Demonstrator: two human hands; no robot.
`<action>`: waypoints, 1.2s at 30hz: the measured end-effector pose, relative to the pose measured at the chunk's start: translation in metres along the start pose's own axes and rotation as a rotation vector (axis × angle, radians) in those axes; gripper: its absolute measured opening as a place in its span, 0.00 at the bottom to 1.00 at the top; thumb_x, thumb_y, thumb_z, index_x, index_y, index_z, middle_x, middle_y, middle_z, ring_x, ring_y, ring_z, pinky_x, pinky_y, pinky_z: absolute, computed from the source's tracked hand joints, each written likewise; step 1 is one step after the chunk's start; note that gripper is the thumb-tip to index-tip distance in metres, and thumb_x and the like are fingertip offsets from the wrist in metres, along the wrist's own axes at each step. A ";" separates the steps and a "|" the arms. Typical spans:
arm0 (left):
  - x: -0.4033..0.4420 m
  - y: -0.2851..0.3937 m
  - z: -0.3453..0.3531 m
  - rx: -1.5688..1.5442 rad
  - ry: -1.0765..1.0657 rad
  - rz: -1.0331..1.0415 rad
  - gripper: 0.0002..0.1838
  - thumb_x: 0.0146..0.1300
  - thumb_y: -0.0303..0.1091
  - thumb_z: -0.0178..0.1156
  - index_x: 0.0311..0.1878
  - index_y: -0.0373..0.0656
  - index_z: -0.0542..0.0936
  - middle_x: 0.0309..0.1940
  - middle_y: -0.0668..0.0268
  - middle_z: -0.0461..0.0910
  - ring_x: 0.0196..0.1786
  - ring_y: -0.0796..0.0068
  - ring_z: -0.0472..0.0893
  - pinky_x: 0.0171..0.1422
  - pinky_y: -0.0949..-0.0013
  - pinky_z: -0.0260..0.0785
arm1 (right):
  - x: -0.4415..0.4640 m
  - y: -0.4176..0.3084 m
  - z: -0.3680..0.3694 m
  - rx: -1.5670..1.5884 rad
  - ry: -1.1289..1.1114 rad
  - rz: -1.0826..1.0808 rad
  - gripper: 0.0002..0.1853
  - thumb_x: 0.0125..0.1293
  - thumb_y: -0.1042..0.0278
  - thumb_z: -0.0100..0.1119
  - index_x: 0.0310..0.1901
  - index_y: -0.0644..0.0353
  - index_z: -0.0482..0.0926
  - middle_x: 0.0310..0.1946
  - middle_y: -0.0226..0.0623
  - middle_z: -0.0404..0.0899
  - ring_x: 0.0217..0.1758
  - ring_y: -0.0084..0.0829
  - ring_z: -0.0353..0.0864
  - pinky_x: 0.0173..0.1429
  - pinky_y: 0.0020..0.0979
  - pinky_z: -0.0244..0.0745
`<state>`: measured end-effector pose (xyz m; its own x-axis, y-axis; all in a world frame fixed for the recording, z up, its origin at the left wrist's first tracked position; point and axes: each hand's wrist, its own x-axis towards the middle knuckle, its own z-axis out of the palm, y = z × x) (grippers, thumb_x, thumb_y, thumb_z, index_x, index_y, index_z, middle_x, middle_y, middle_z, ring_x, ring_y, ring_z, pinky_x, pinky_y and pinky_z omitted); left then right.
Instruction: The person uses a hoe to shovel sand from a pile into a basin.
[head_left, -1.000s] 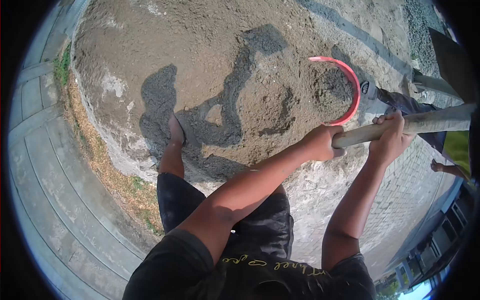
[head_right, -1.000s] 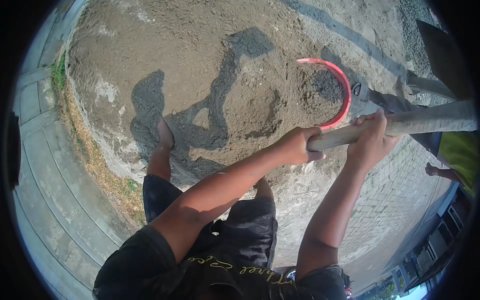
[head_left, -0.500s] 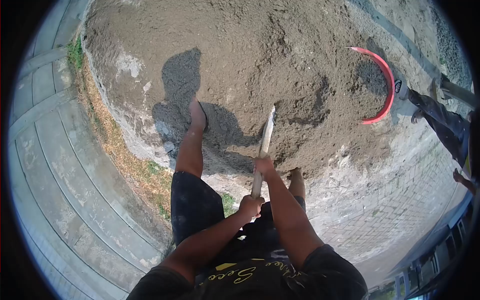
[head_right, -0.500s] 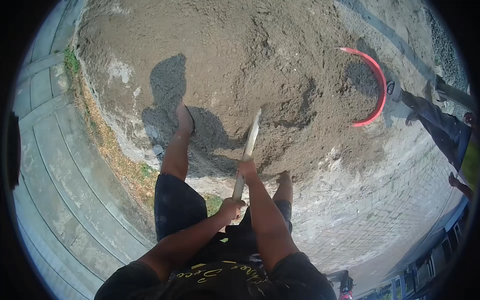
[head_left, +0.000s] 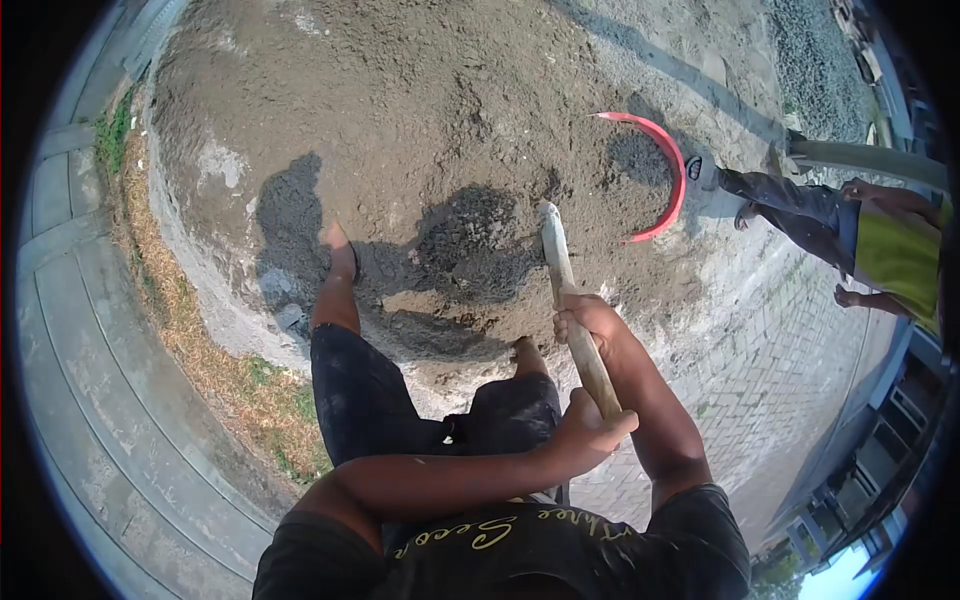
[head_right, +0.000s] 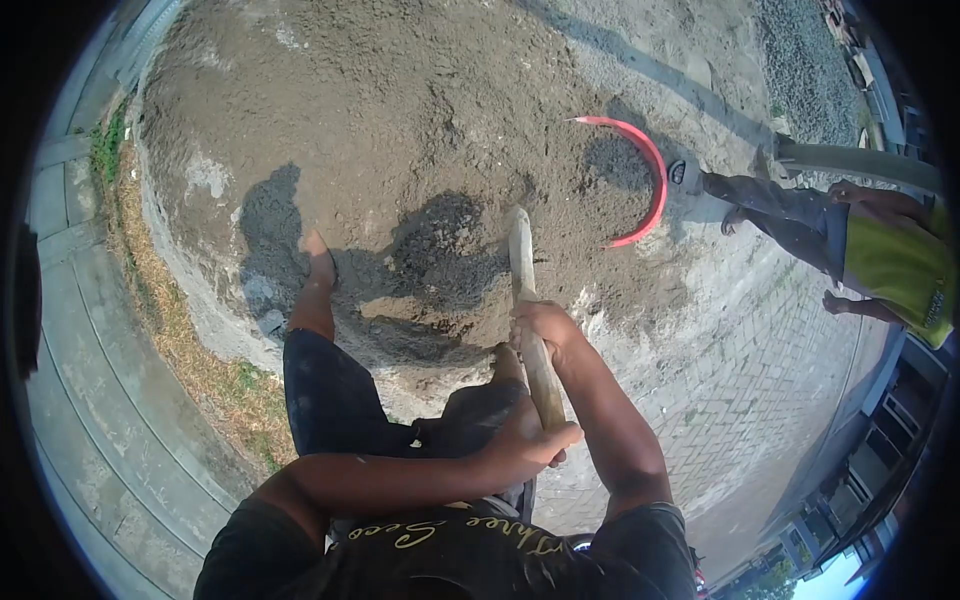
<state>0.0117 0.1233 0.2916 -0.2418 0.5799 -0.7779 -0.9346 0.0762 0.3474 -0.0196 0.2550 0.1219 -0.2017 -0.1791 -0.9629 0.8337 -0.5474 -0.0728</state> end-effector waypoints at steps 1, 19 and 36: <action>-0.015 0.005 0.005 0.071 -0.093 0.002 0.15 0.58 0.34 0.64 0.37 0.35 0.70 0.23 0.68 0.73 0.23 0.81 0.73 0.24 0.73 0.65 | -0.030 -0.008 0.000 0.031 0.046 -0.033 0.07 0.62 0.73 0.56 0.36 0.67 0.69 0.21 0.37 0.71 0.18 0.31 0.75 0.20 0.33 0.73; 0.189 -0.034 -0.060 1.325 0.311 0.489 0.26 0.49 0.37 0.71 0.52 0.44 0.73 0.46 0.54 0.79 0.51 0.48 0.80 0.52 0.52 0.73 | -0.066 -0.079 -0.035 0.160 0.644 -1.177 0.24 0.58 0.84 0.54 0.55 0.61 0.58 0.33 0.38 0.71 0.24 0.29 0.76 0.27 0.29 0.73; 0.102 -0.166 -0.247 0.303 0.546 -0.338 0.13 0.60 0.36 0.68 0.39 0.36 0.80 0.26 0.64 0.79 0.24 0.75 0.80 0.24 0.69 0.70 | 0.269 0.160 0.065 -0.762 0.468 -0.333 0.30 0.60 0.59 0.62 0.56 0.71 0.65 0.42 0.61 0.81 0.51 0.57 0.81 0.55 0.46 0.77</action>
<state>0.0779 -0.0310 0.0255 -0.1216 0.0015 -0.9926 -0.8868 0.4490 0.1093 0.0259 0.0665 -0.1314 -0.4008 0.3259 -0.8563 0.9145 0.1979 -0.3528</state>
